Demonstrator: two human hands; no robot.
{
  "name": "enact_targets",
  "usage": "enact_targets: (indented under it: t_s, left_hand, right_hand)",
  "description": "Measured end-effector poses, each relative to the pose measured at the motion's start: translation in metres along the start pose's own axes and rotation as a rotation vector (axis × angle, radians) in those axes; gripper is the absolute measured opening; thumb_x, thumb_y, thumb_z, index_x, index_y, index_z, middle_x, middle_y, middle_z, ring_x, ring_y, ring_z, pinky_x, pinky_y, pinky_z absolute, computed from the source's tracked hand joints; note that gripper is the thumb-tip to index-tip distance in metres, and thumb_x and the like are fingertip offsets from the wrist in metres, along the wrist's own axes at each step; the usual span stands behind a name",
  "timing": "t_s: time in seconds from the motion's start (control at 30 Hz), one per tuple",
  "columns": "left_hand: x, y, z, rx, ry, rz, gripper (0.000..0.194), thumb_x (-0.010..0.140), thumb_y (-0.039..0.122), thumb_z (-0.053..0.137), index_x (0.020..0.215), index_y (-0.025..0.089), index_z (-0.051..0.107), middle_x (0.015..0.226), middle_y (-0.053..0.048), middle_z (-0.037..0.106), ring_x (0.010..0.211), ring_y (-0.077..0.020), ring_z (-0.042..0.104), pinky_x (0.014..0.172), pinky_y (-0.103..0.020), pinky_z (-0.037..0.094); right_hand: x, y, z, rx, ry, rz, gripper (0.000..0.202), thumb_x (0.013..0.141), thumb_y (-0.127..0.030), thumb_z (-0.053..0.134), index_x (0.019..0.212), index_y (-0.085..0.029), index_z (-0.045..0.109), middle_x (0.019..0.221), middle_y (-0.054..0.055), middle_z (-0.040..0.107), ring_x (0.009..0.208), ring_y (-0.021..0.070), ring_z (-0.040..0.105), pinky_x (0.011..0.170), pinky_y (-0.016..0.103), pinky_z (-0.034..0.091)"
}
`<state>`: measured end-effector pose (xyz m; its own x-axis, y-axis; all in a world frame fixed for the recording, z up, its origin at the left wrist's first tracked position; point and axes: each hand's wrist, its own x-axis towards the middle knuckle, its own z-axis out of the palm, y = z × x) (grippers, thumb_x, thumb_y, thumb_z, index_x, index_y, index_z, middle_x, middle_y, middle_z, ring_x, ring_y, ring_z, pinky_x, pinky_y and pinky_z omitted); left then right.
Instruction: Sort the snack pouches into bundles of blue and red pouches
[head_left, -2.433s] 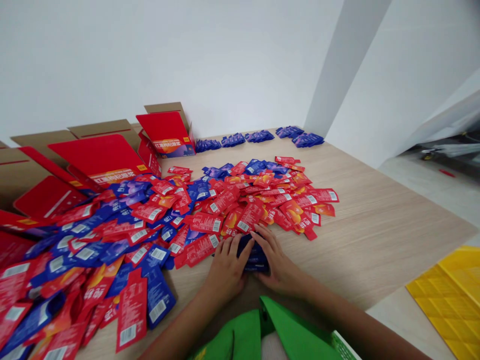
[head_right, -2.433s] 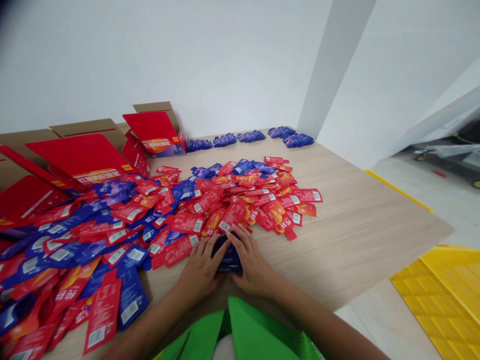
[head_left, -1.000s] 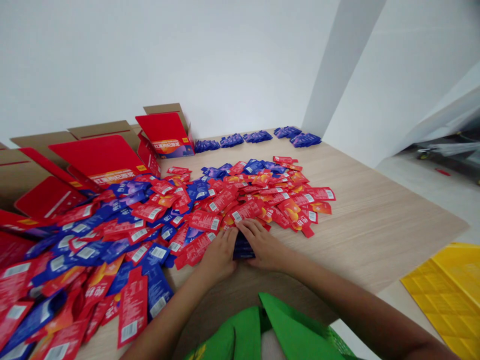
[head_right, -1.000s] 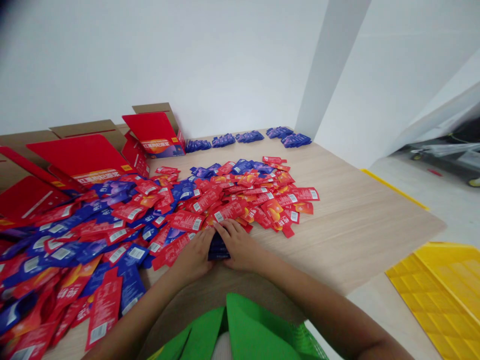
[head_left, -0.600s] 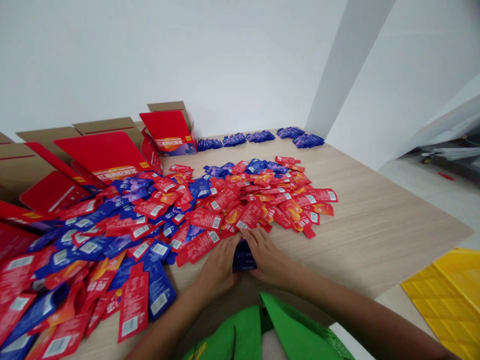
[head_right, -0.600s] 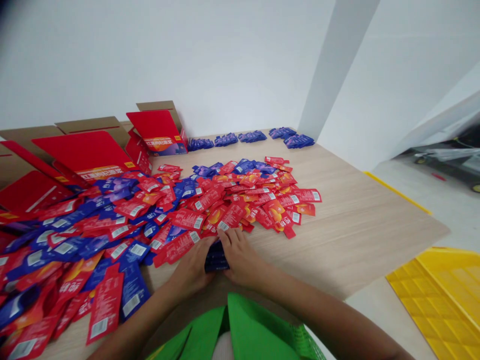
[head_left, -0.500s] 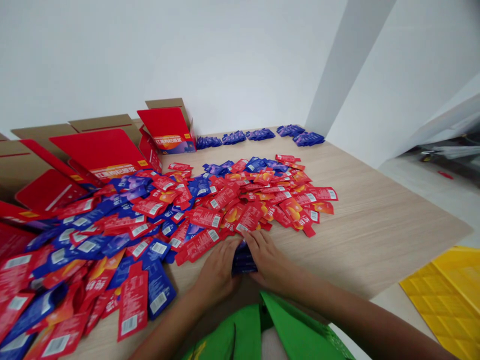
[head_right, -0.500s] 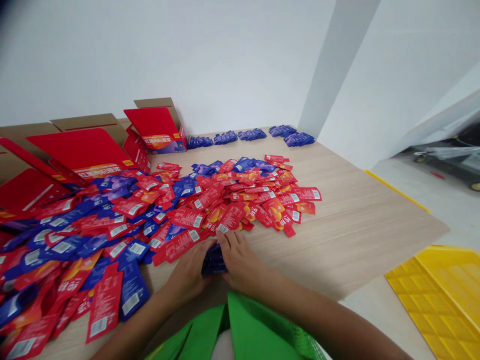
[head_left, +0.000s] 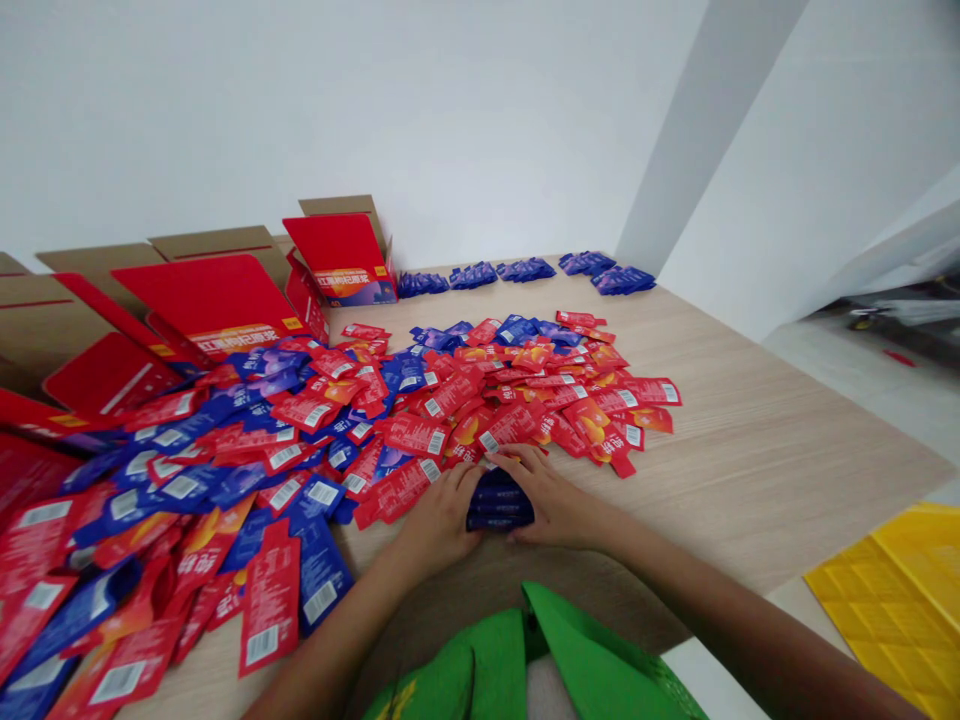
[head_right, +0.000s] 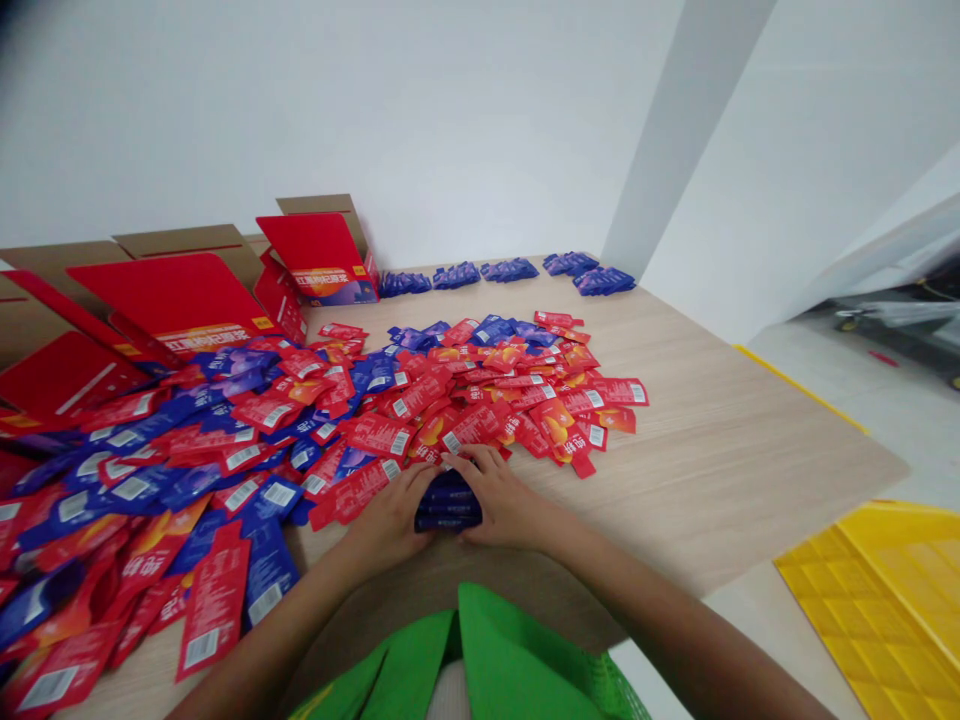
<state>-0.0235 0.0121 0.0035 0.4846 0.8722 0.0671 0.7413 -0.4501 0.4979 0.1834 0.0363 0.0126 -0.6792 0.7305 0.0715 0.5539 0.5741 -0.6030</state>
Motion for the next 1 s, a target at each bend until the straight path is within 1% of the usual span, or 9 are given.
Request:
enact_targets:
  t_s: [0.13, 0.2, 0.33, 0.47, 0.6, 0.7, 0.8, 0.9, 1.0]
  left_hand:
    - [-0.001, -0.001, 0.000, -0.076, -0.011, 0.030, 0.073, 0.067, 0.018, 0.064, 0.133, 0.019, 0.031, 0.130, -0.014, 0.046, 0.122, -0.0271, 0.045, 0.101, -0.048, 0.039]
    - [-0.001, -0.001, -0.001, -0.109, -0.015, 0.037, 0.077, 0.065, 0.017, 0.064, 0.133, 0.018, 0.029, 0.131, -0.015, 0.045, 0.122, -0.0266, 0.045, 0.101, -0.047, 0.039]
    - [-0.001, -0.001, -0.002, -0.131, -0.037, 0.037, 0.072, 0.066, 0.017, 0.064, 0.131, 0.020, 0.032, 0.125, -0.012, 0.050, 0.117, -0.0260, 0.049, 0.097, -0.047, 0.042]
    - [-0.006, -0.004, -0.003, -0.074, -0.046, 0.061, 0.073, 0.066, 0.016, 0.063, 0.132, 0.019, 0.032, 0.125, -0.014, 0.050, 0.118, -0.0275, 0.048, 0.098, -0.048, 0.041]
    - [-0.015, -0.006, -0.003, -0.065, -0.013, 0.058, 0.077, 0.066, 0.017, 0.065, 0.135, 0.022, 0.030, 0.130, -0.013, 0.046, 0.119, -0.0268, 0.048, 0.098, -0.047, 0.043]
    - [-0.021, -0.006, 0.000, -0.057, 0.060, 0.021, 0.072, 0.067, 0.018, 0.065, 0.132, 0.023, 0.036, 0.127, -0.012, 0.050, 0.117, -0.0273, 0.050, 0.097, -0.048, 0.043]
    - [-0.030, -0.005, 0.006, -0.060, 0.094, 0.016, 0.069, 0.066, 0.016, 0.064, 0.130, 0.023, 0.039, 0.124, -0.011, 0.053, 0.113, -0.0270, 0.053, 0.095, -0.047, 0.045]
    - [-0.042, -0.002, 0.010, -0.093, 0.090, 0.048, 0.068, 0.068, 0.015, 0.062, 0.131, 0.023, 0.037, 0.124, -0.012, 0.054, 0.113, -0.0262, 0.053, 0.095, -0.045, 0.045]
    - [-0.049, 0.001, 0.009, -0.151, 0.050, 0.057, 0.069, 0.068, 0.015, 0.063, 0.131, 0.023, 0.037, 0.126, -0.011, 0.053, 0.114, -0.0257, 0.052, 0.096, -0.044, 0.044]
  right_hand:
    - [-0.003, 0.004, 0.013, 0.198, 0.113, -0.053, 0.100, 0.065, -0.033, 0.075, 0.144, -0.021, 0.016, 0.145, 0.015, 0.019, 0.137, 0.0267, 0.018, 0.110, 0.045, 0.024]
    - [-0.002, 0.001, 0.017, 0.224, 0.117, -0.053, 0.100, 0.065, -0.031, 0.074, 0.144, -0.021, 0.014, 0.146, 0.016, 0.018, 0.137, 0.0266, 0.018, 0.110, 0.044, 0.023]
    - [0.001, -0.006, 0.011, 0.113, 0.011, -0.031, 0.104, 0.061, -0.025, 0.076, 0.144, -0.017, 0.014, 0.139, 0.018, 0.027, 0.132, 0.0289, 0.027, 0.106, 0.046, 0.030]
    - [0.001, -0.011, 0.001, -0.057, -0.080, -0.040, 0.095, 0.061, -0.025, 0.075, 0.141, -0.012, 0.025, 0.134, 0.020, 0.033, 0.129, 0.0329, 0.029, 0.104, 0.049, 0.031]
    - [-0.001, -0.014, -0.001, -0.099, -0.085, -0.058, 0.085, 0.063, -0.024, 0.073, 0.136, -0.011, 0.031, 0.130, 0.020, 0.037, 0.125, 0.0328, 0.034, 0.101, 0.049, 0.034]
    - [-0.002, -0.015, 0.000, -0.084, -0.078, -0.039, 0.081, 0.062, -0.024, 0.073, 0.133, -0.013, 0.033, 0.128, 0.019, 0.038, 0.123, 0.0320, 0.038, 0.098, 0.047, 0.038]
    - [-0.007, -0.020, 0.003, -0.105, -0.070, -0.049, 0.076, 0.063, -0.023, 0.072, 0.129, -0.013, 0.036, 0.125, 0.017, 0.041, 0.118, 0.0310, 0.042, 0.097, 0.045, 0.040]
    - [-0.016, -0.032, 0.007, -0.149, -0.066, -0.016, 0.073, 0.065, -0.021, 0.073, 0.128, -0.014, 0.037, 0.122, 0.016, 0.044, 0.113, 0.0302, 0.045, 0.094, 0.044, 0.043]
    - [-0.022, -0.042, 0.008, -0.200, -0.096, 0.041, 0.074, 0.065, -0.022, 0.075, 0.129, -0.015, 0.038, 0.120, 0.016, 0.046, 0.110, 0.0303, 0.047, 0.092, 0.045, 0.044]
